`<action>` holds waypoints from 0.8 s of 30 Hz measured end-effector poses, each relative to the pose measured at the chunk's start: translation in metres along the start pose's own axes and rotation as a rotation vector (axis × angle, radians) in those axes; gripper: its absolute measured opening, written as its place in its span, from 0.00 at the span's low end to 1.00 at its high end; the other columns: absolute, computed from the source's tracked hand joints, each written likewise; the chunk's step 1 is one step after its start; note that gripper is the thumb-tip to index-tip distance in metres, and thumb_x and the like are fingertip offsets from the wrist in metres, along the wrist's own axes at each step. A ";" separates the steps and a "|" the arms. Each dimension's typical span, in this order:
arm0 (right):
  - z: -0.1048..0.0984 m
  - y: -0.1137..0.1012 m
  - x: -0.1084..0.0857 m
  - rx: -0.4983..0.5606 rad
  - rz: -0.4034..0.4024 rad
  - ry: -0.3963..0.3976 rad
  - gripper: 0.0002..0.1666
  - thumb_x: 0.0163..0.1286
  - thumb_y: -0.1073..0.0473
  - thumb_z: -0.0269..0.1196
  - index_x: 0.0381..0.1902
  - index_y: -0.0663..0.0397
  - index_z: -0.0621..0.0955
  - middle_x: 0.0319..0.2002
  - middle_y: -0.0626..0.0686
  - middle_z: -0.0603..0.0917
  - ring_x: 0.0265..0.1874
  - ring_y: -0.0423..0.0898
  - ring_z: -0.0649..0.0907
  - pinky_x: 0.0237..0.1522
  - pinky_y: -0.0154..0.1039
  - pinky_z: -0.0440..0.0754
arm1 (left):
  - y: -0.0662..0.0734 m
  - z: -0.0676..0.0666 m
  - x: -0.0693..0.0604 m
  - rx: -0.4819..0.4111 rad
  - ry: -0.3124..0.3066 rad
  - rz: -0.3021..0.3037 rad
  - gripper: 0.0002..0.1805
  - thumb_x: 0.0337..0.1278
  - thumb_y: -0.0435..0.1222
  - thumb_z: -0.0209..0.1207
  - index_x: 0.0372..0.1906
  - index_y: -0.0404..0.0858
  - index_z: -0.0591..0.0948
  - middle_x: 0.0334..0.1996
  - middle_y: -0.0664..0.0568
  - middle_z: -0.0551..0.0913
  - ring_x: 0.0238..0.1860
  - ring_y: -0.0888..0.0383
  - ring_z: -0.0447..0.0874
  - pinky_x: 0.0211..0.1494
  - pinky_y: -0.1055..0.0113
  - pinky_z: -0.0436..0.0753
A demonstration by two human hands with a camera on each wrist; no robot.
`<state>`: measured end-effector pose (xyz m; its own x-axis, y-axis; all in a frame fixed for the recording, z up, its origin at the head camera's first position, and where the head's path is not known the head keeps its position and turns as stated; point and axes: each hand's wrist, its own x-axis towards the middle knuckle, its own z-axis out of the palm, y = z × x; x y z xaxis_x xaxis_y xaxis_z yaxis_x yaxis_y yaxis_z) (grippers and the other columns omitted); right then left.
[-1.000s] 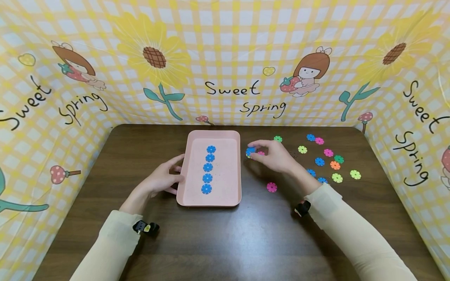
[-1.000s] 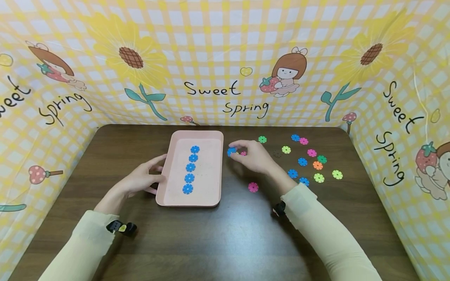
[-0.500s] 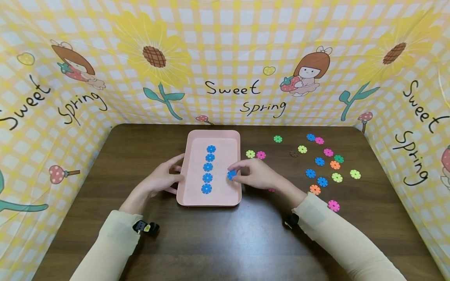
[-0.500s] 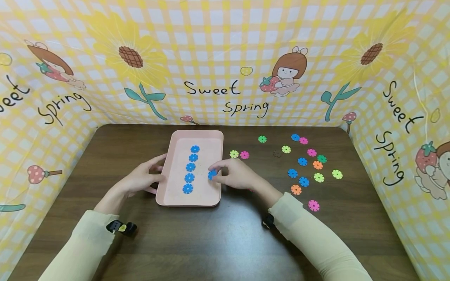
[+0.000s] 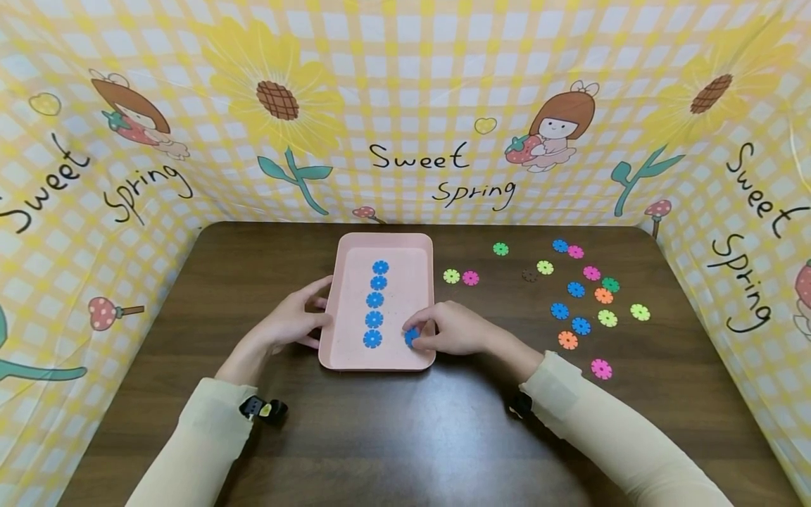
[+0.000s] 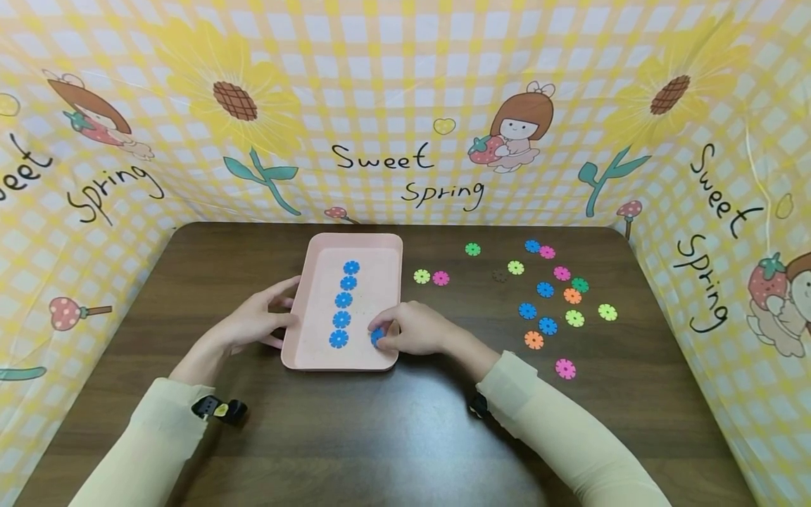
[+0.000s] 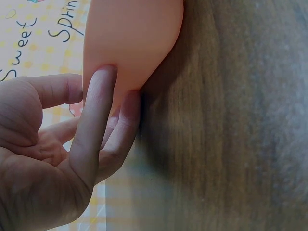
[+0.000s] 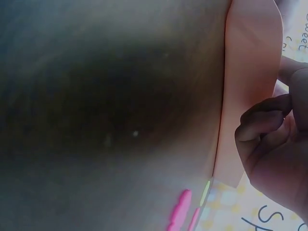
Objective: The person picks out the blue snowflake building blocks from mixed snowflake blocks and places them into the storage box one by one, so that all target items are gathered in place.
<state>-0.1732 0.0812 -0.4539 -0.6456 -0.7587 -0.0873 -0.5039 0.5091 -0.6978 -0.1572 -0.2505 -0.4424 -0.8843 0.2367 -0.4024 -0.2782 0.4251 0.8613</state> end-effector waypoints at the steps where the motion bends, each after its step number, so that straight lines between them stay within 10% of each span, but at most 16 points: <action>1: 0.000 0.000 0.000 -0.007 0.000 -0.001 0.16 0.70 0.56 0.71 0.54 0.48 0.89 0.34 0.37 0.86 0.29 0.38 0.79 0.33 0.35 0.79 | 0.000 0.000 0.000 0.001 0.004 -0.002 0.45 0.68 0.28 0.58 0.85 0.48 0.53 0.63 0.31 0.68 0.48 0.42 0.85 0.36 0.50 0.90; 18: -0.024 -0.003 -0.009 -0.017 -0.024 0.051 0.17 0.70 0.55 0.71 0.55 0.53 0.88 0.38 0.38 0.87 0.37 0.40 0.81 0.42 0.38 0.82 | 0.000 -0.001 0.000 -0.006 -0.007 0.004 0.45 0.68 0.28 0.58 0.85 0.48 0.52 0.63 0.31 0.68 0.48 0.43 0.85 0.37 0.49 0.90; 24: -0.035 0.000 -0.019 0.050 -0.009 0.121 0.16 0.70 0.57 0.72 0.53 0.54 0.88 0.42 0.42 0.88 0.28 0.42 0.78 0.30 0.38 0.76 | -0.001 -0.001 0.001 0.001 -0.006 0.007 0.45 0.68 0.28 0.58 0.85 0.48 0.53 0.63 0.30 0.68 0.48 0.43 0.86 0.37 0.50 0.90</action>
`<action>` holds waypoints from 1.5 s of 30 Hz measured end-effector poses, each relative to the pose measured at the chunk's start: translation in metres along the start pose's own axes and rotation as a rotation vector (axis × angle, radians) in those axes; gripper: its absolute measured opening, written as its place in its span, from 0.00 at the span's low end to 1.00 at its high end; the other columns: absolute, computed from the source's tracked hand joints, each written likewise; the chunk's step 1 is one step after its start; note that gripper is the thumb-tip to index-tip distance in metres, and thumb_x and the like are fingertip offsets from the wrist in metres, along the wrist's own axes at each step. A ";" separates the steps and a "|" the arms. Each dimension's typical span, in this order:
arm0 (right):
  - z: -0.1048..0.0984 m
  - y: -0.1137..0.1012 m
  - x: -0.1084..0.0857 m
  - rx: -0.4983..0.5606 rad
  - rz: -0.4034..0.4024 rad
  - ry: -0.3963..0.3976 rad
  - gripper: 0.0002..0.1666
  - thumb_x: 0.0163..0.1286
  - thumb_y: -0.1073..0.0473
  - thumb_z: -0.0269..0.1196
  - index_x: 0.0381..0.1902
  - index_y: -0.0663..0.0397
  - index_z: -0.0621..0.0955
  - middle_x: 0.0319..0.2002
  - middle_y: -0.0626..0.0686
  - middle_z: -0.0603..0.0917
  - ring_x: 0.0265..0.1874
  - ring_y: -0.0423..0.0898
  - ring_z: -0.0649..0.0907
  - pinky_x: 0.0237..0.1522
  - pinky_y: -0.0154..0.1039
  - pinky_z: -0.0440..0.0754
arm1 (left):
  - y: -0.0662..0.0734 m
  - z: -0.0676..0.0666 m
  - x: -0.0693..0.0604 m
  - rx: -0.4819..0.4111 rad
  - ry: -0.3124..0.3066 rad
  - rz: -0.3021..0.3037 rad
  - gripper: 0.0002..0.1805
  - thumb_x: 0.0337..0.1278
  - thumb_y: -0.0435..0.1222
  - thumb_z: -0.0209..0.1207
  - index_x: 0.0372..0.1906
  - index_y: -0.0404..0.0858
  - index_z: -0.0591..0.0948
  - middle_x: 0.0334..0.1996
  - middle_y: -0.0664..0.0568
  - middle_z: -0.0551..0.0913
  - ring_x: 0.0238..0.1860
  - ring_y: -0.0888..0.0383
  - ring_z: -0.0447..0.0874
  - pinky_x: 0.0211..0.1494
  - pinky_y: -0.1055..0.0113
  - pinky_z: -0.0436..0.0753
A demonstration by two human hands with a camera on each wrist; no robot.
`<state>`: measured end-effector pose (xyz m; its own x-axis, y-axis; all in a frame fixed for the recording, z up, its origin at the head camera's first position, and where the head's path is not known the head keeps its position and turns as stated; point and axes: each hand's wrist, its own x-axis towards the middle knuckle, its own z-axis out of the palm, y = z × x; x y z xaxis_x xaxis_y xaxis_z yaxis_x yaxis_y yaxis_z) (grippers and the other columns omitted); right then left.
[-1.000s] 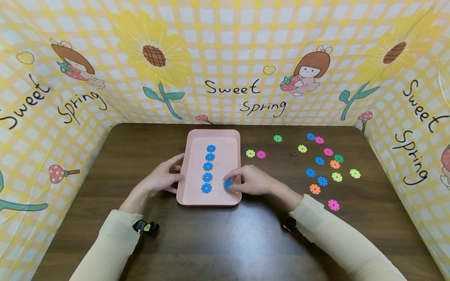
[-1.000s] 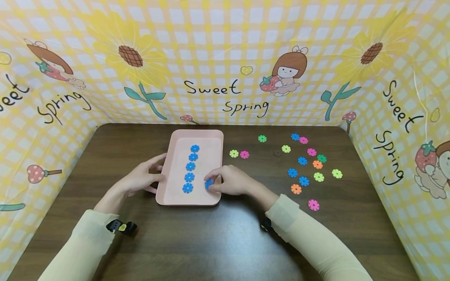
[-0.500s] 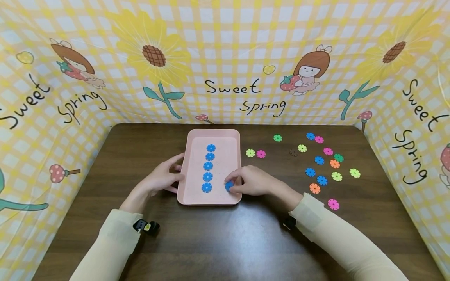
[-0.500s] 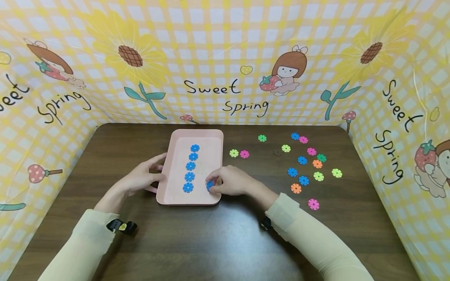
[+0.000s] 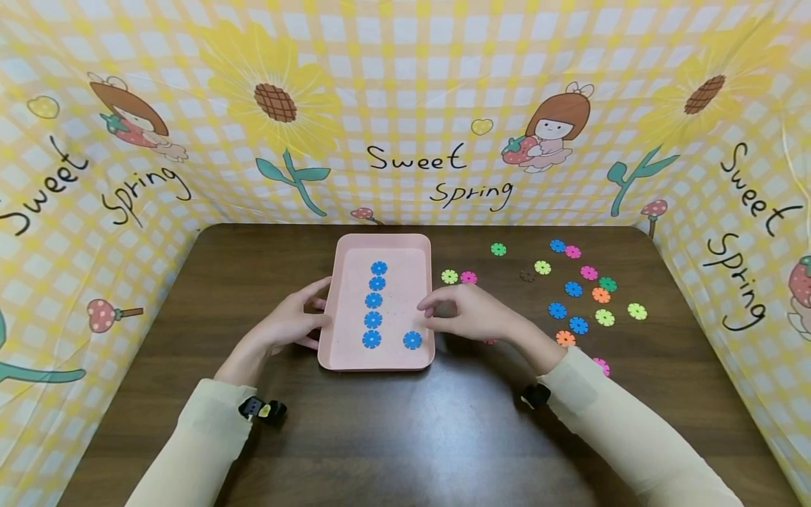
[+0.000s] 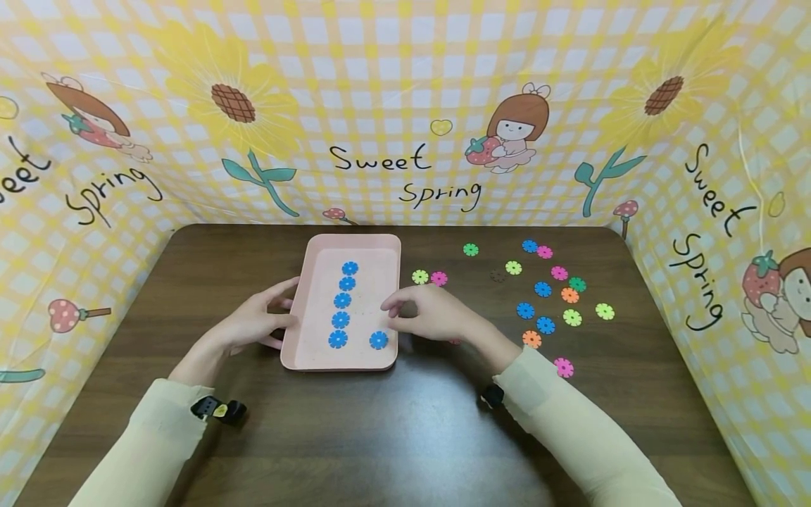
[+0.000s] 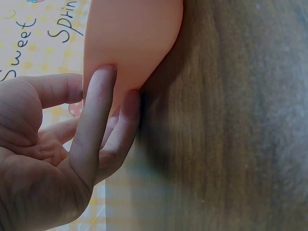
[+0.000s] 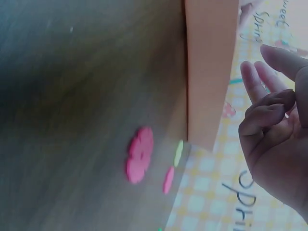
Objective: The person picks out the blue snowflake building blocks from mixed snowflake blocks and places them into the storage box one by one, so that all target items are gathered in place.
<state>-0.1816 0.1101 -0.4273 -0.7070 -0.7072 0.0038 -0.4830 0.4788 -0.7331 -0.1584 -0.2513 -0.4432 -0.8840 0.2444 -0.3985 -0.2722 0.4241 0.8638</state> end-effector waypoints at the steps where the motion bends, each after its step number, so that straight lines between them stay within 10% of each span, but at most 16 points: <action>1: -0.002 0.001 -0.002 0.005 0.011 0.011 0.16 0.70 0.57 0.72 0.54 0.53 0.88 0.42 0.41 0.88 0.24 0.41 0.75 0.26 0.38 0.74 | 0.000 0.000 0.000 0.000 -0.001 0.001 0.45 0.68 0.28 0.58 0.85 0.47 0.53 0.63 0.30 0.68 0.48 0.43 0.85 0.37 0.50 0.90; 13: -0.041 0.024 -0.046 0.008 0.141 0.159 0.17 0.70 0.52 0.71 0.56 0.42 0.87 0.45 0.41 0.88 0.21 0.45 0.66 0.25 0.41 0.69 | 0.002 0.001 -0.001 -0.003 -0.002 -0.005 0.45 0.68 0.29 0.58 0.85 0.48 0.52 0.63 0.31 0.67 0.50 0.43 0.85 0.37 0.50 0.90; 30: -0.082 0.083 -0.122 -0.066 0.408 0.293 0.24 0.74 0.48 0.68 0.61 0.53 0.83 0.52 0.55 0.86 0.15 0.43 0.64 0.21 0.40 0.69 | 0.002 0.001 -0.001 -0.012 -0.002 0.002 0.46 0.68 0.29 0.58 0.85 0.47 0.51 0.64 0.30 0.68 0.48 0.43 0.85 0.36 0.50 0.90; 45: -0.084 0.105 -0.144 -0.228 0.465 0.219 0.31 0.70 0.46 0.71 0.61 0.62 0.82 0.54 0.61 0.86 0.58 0.63 0.80 0.59 0.65 0.76 | 0.003 0.001 -0.002 -0.007 0.003 0.012 0.46 0.67 0.28 0.58 0.85 0.47 0.52 0.63 0.30 0.69 0.47 0.44 0.86 0.36 0.50 0.90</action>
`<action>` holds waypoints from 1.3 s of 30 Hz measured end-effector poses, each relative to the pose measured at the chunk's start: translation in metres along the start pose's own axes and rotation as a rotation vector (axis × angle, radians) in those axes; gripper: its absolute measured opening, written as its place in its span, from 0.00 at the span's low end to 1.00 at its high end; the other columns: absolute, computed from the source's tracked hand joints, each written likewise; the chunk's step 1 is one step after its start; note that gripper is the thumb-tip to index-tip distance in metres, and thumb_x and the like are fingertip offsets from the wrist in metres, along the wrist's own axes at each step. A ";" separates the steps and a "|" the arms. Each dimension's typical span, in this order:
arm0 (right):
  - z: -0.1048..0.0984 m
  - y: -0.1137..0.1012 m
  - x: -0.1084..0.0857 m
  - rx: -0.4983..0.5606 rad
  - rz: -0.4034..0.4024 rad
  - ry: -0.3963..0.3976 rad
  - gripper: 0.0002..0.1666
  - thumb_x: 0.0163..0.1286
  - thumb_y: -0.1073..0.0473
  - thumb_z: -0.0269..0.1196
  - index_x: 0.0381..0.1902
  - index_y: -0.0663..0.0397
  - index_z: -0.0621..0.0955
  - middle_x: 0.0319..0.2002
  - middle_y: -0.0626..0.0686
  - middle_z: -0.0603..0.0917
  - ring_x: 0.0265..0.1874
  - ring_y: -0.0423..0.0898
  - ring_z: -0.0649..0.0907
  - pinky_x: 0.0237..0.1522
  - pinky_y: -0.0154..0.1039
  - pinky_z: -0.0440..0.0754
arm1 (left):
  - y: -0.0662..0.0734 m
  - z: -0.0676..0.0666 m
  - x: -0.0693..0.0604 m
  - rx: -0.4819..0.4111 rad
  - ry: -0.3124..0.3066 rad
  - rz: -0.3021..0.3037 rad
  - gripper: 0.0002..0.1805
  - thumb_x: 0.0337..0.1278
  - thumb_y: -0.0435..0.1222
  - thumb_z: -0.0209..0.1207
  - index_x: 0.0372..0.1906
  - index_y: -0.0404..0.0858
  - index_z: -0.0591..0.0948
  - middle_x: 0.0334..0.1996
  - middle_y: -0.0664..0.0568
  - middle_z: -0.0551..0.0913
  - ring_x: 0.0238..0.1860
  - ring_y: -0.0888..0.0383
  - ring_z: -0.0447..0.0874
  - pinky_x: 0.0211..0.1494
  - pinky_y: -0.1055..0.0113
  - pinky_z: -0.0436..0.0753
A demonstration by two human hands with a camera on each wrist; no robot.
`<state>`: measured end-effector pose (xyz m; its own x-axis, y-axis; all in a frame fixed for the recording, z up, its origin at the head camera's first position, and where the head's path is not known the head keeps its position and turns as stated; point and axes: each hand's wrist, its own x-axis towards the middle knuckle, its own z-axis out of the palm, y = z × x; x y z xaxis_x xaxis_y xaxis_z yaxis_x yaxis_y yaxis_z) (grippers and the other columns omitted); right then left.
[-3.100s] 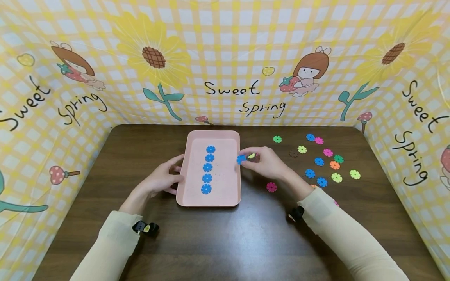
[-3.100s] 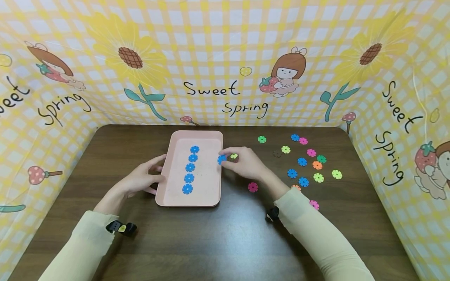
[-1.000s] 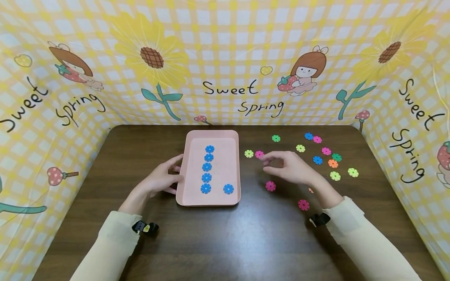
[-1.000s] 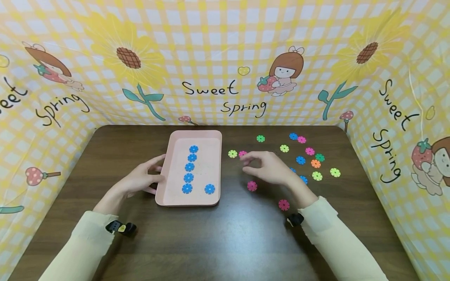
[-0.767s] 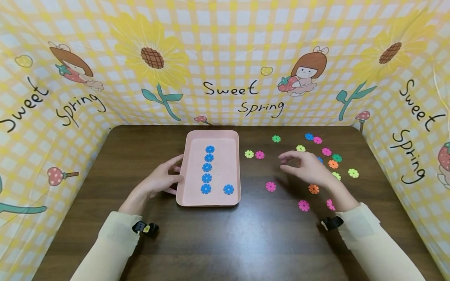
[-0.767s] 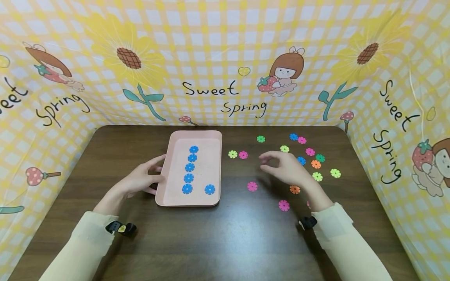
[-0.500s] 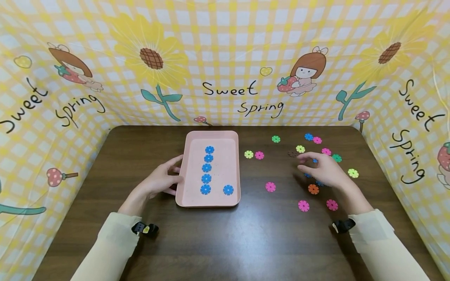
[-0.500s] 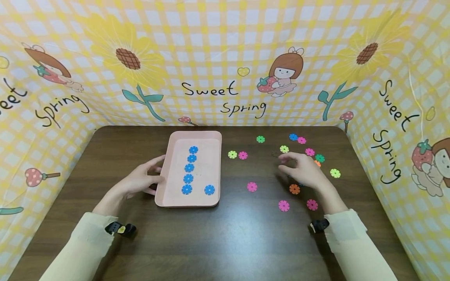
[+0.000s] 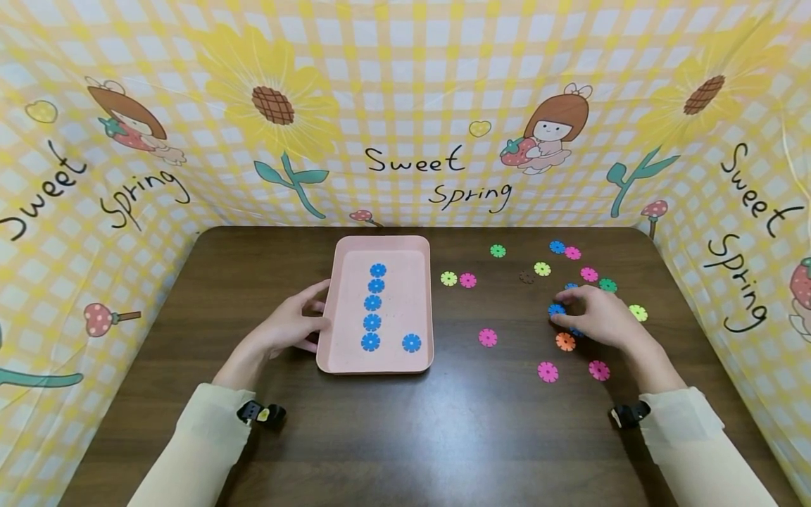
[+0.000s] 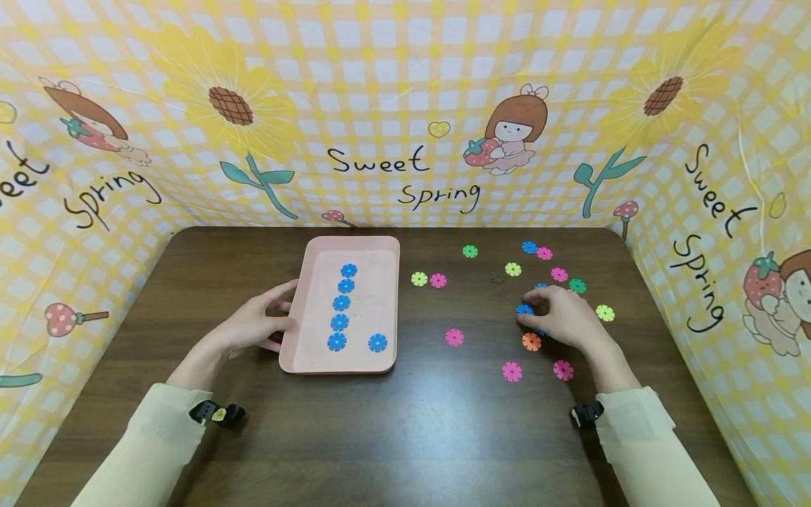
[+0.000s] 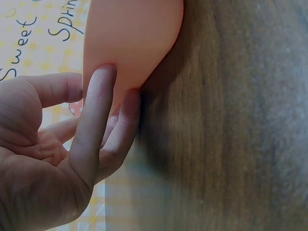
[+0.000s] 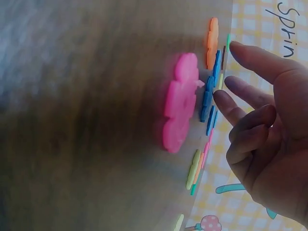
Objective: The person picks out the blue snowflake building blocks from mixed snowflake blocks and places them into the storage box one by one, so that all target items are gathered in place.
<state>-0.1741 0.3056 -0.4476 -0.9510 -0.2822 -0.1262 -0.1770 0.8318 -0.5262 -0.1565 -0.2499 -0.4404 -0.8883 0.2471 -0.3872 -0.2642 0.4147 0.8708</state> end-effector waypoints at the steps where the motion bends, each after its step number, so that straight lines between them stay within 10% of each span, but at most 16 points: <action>1: 0.000 0.000 0.000 -0.004 -0.003 -0.007 0.31 0.69 0.46 0.72 0.61 0.62 0.83 0.54 0.61 0.86 0.57 0.63 0.81 0.58 0.65 0.77 | 0.000 0.000 0.000 0.001 0.001 0.000 0.46 0.68 0.28 0.58 0.85 0.47 0.52 0.63 0.30 0.69 0.47 0.44 0.86 0.36 0.50 0.90; 19: 0.001 0.004 0.005 0.021 0.041 -0.074 0.21 0.69 0.50 0.73 0.50 0.60 0.83 0.42 0.55 0.84 0.42 0.53 0.81 0.47 0.55 0.81 | 0.000 -0.001 0.000 -0.013 -0.003 -0.009 0.45 0.68 0.28 0.58 0.85 0.48 0.52 0.63 0.30 0.68 0.47 0.43 0.85 0.37 0.50 0.90; 39: -0.001 -0.012 0.000 0.055 -0.025 0.031 0.06 0.77 0.59 0.63 0.46 0.53 0.83 0.41 0.54 0.87 0.28 0.47 0.80 0.32 0.43 0.79 | -0.003 -0.001 0.000 -0.004 -0.002 -0.015 0.45 0.68 0.28 0.58 0.85 0.48 0.53 0.62 0.31 0.68 0.47 0.43 0.86 0.38 0.50 0.90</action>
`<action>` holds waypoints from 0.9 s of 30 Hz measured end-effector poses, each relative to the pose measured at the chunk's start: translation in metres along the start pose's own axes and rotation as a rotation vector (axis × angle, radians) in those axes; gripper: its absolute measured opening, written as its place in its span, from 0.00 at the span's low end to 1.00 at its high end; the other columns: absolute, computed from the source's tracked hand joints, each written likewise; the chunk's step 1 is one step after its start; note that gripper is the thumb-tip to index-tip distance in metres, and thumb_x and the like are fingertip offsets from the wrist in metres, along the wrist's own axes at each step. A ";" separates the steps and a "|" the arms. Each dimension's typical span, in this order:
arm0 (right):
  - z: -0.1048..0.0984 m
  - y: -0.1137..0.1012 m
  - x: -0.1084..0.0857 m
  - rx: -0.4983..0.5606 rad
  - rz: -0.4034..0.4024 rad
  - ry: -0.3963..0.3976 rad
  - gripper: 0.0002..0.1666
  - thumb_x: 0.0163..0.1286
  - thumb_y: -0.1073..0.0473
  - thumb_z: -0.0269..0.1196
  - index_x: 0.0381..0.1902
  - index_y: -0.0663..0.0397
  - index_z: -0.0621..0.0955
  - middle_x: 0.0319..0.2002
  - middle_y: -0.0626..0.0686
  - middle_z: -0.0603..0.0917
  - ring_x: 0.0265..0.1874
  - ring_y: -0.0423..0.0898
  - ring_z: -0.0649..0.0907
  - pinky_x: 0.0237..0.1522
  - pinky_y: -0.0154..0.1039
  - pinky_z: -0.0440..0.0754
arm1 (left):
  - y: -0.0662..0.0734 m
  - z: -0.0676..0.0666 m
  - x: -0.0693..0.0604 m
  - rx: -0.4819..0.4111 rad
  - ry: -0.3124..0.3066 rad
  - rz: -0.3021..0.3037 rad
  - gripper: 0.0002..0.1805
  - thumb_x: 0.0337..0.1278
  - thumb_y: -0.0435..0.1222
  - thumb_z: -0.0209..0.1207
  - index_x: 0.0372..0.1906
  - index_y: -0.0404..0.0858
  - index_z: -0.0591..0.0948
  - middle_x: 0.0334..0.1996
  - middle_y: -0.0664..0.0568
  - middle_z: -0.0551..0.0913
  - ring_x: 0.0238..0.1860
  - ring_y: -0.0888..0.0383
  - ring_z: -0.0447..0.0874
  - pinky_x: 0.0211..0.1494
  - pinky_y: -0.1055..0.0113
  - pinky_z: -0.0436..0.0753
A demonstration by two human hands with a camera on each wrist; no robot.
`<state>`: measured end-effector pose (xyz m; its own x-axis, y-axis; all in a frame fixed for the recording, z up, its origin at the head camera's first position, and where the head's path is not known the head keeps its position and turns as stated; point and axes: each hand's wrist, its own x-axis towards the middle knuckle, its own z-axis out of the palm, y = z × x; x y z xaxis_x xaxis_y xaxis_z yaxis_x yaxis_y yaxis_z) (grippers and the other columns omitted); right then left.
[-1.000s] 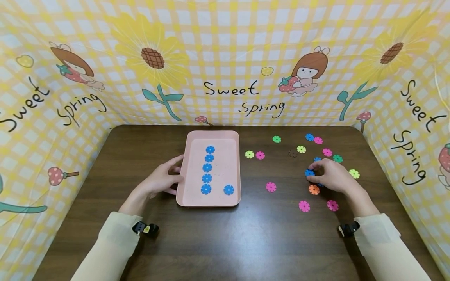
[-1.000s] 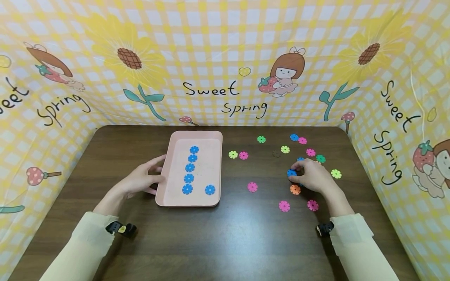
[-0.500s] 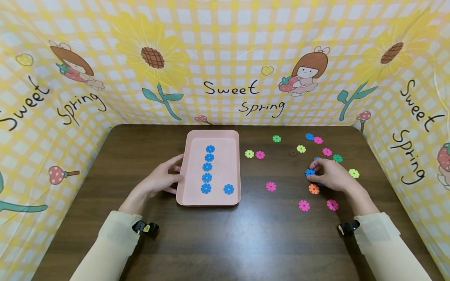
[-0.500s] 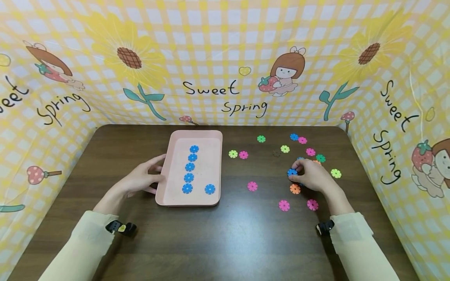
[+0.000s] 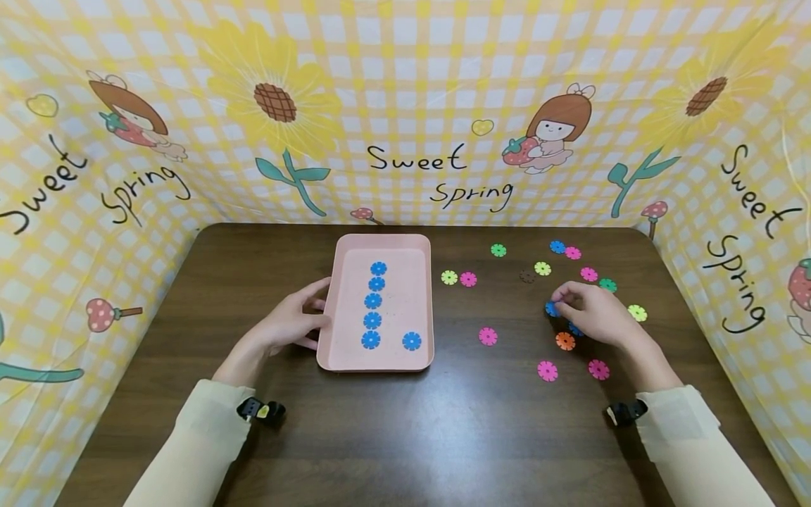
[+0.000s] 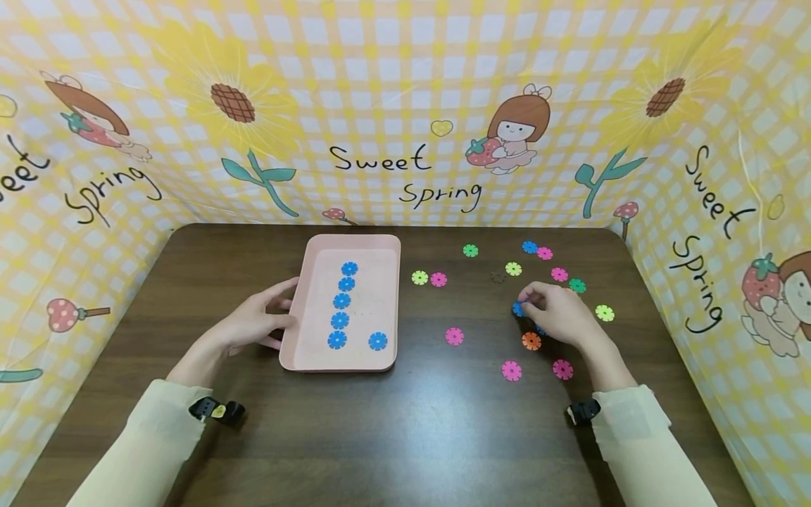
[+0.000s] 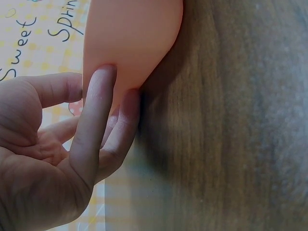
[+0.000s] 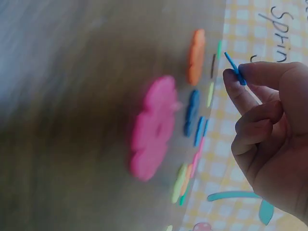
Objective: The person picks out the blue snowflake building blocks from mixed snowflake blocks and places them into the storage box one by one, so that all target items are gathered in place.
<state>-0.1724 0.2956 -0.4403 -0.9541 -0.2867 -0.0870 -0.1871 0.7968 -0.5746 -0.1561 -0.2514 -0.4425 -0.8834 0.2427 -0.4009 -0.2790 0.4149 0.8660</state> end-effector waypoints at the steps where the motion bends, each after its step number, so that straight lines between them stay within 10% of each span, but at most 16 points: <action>1: 0.000 -0.003 0.000 0.005 -0.001 0.002 0.06 0.77 0.58 0.63 0.47 0.53 0.84 0.42 0.55 0.87 0.28 0.47 0.80 0.32 0.43 0.79 | 0.000 0.000 0.000 -0.001 -0.002 0.002 0.45 0.68 0.28 0.58 0.85 0.48 0.53 0.62 0.30 0.68 0.47 0.43 0.86 0.38 0.49 0.90; 13: 0.011 -0.036 0.006 0.119 -0.082 -0.025 0.13 0.75 0.56 0.66 0.55 0.52 0.85 0.45 0.53 0.87 0.13 0.41 0.63 0.18 0.37 0.65 | 0.003 0.000 0.000 -0.025 -0.009 0.010 0.46 0.68 0.28 0.58 0.85 0.48 0.51 0.63 0.30 0.68 0.48 0.41 0.86 0.37 0.49 0.90; 27: 0.047 -0.083 0.022 0.239 -0.189 -0.074 0.12 0.73 0.59 0.68 0.53 0.49 0.86 0.43 0.49 0.86 0.12 0.39 0.65 0.18 0.35 0.66 | 0.001 0.000 0.000 -0.012 -0.005 0.005 0.45 0.68 0.28 0.58 0.85 0.48 0.53 0.63 0.30 0.68 0.48 0.42 0.86 0.38 0.49 0.90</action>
<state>-0.1670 0.1981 -0.4322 -0.8866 -0.4624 -0.0145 -0.2904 0.5806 -0.7606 -0.1563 -0.2510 -0.4415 -0.8831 0.2489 -0.3977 -0.2787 0.4034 0.8715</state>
